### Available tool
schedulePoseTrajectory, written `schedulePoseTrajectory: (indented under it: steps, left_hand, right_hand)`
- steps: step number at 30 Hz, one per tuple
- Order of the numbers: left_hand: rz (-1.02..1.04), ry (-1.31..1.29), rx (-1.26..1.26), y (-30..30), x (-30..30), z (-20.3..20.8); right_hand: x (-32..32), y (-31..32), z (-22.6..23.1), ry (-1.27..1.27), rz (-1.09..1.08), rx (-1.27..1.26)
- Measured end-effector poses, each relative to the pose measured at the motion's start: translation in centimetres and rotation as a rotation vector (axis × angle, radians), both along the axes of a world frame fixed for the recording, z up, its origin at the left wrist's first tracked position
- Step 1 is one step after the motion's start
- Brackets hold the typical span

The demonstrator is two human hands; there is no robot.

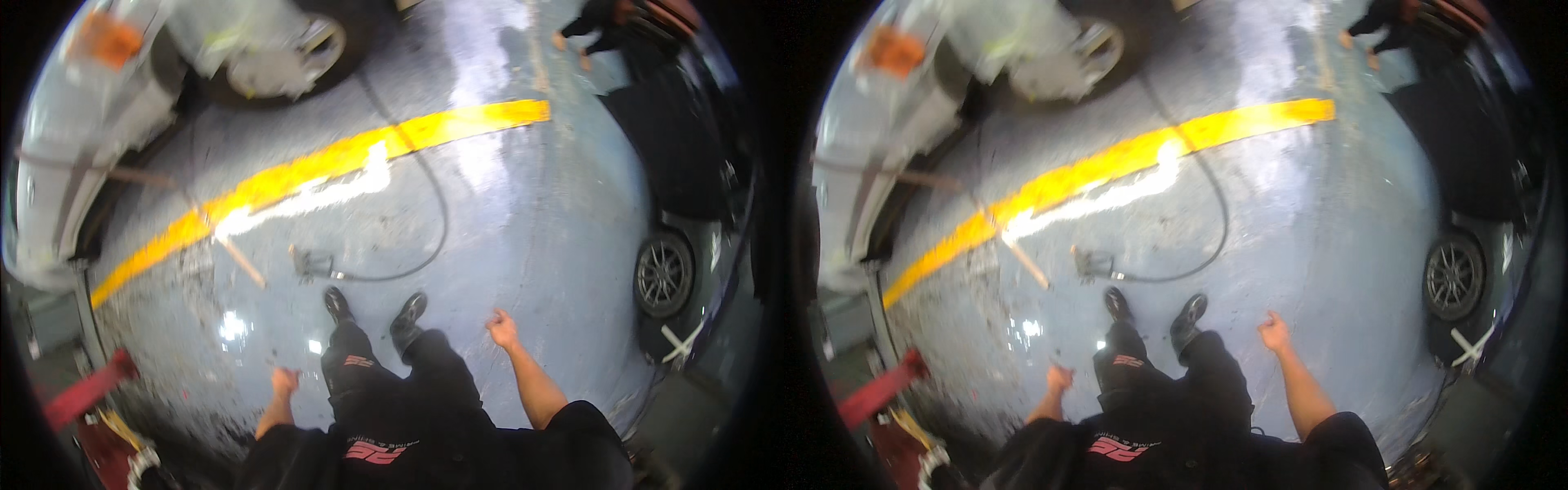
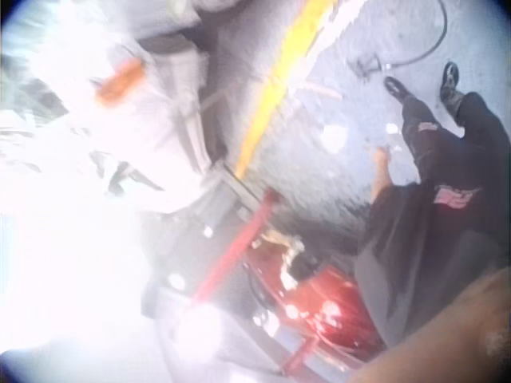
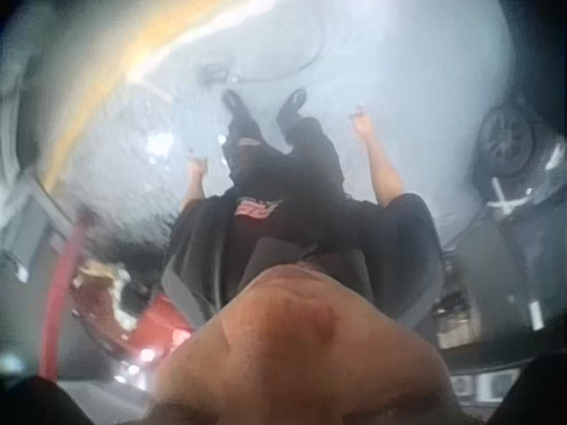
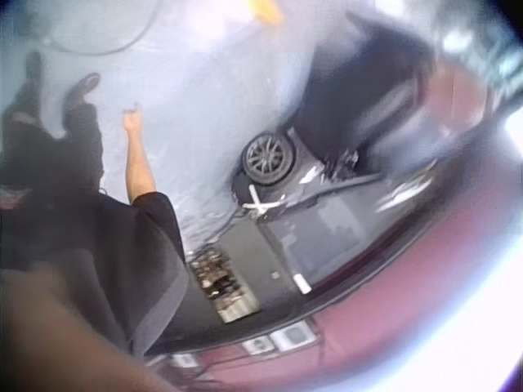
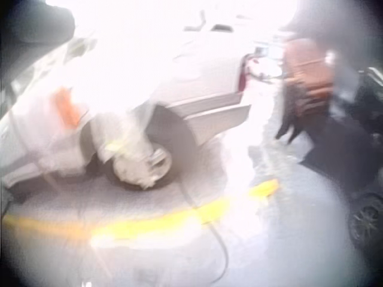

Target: The person cleans a beige seatbelt by spraying it with a pressure washer and scrubbing it with a pink toothbrush. The seatbelt is held taut while the person moves along its length to clean both sides.

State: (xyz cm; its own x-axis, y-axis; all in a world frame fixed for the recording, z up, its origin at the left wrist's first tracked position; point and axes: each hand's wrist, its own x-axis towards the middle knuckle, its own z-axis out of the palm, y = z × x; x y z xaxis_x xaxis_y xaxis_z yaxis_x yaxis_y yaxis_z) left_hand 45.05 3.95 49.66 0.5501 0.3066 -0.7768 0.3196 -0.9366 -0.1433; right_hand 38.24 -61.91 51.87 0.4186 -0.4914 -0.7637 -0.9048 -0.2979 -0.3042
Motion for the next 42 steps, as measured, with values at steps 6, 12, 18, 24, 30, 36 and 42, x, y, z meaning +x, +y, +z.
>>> schedulePoseTrajectory:
  steps: [6, 12, 18, 24, 30, 36, 42]
  left_hand:
    - [-0.019, 0.149, -0.049, -18.0, 6.8, 5.4]
    - [-0.226, 0.053, -0.154, -34.6, 21.2, 2.7]
    - [-0.215, -0.174, -0.388, -56.5, 42.2, -3.6]
    - [-0.204, -0.146, -0.605, -84.3, 60.4, 7.8]
    - [0.034, -0.309, -0.535, -88.8, 66.6, 2.4]
    - [0.125, 0.068, -0.407, -94.8, 61.1, 1.2]
    - [0.161, 0.247, -0.477, -102.2, 60.4, 0.6]
  right_hand:
    - [0.2, -18.5, 3.6, -0.035, -0.112, -0.203]
    - [9.1, -32.2, 4.7, -0.136, -0.233, -0.18]
    - [18.2, -48.2, 8.2, -0.103, -0.245, -0.159]
    - [24.7, -64.1, 9.1, -0.1, -0.325, -0.163]
    - [41.9, -80.3, 2.9, -0.087, -0.016, -0.107]
    - [71.2, -92.7, 5.8, -0.212, 0.303, -0.077]
    - [103.3, -100.9, 6.9, -0.447, 0.453, -0.061]
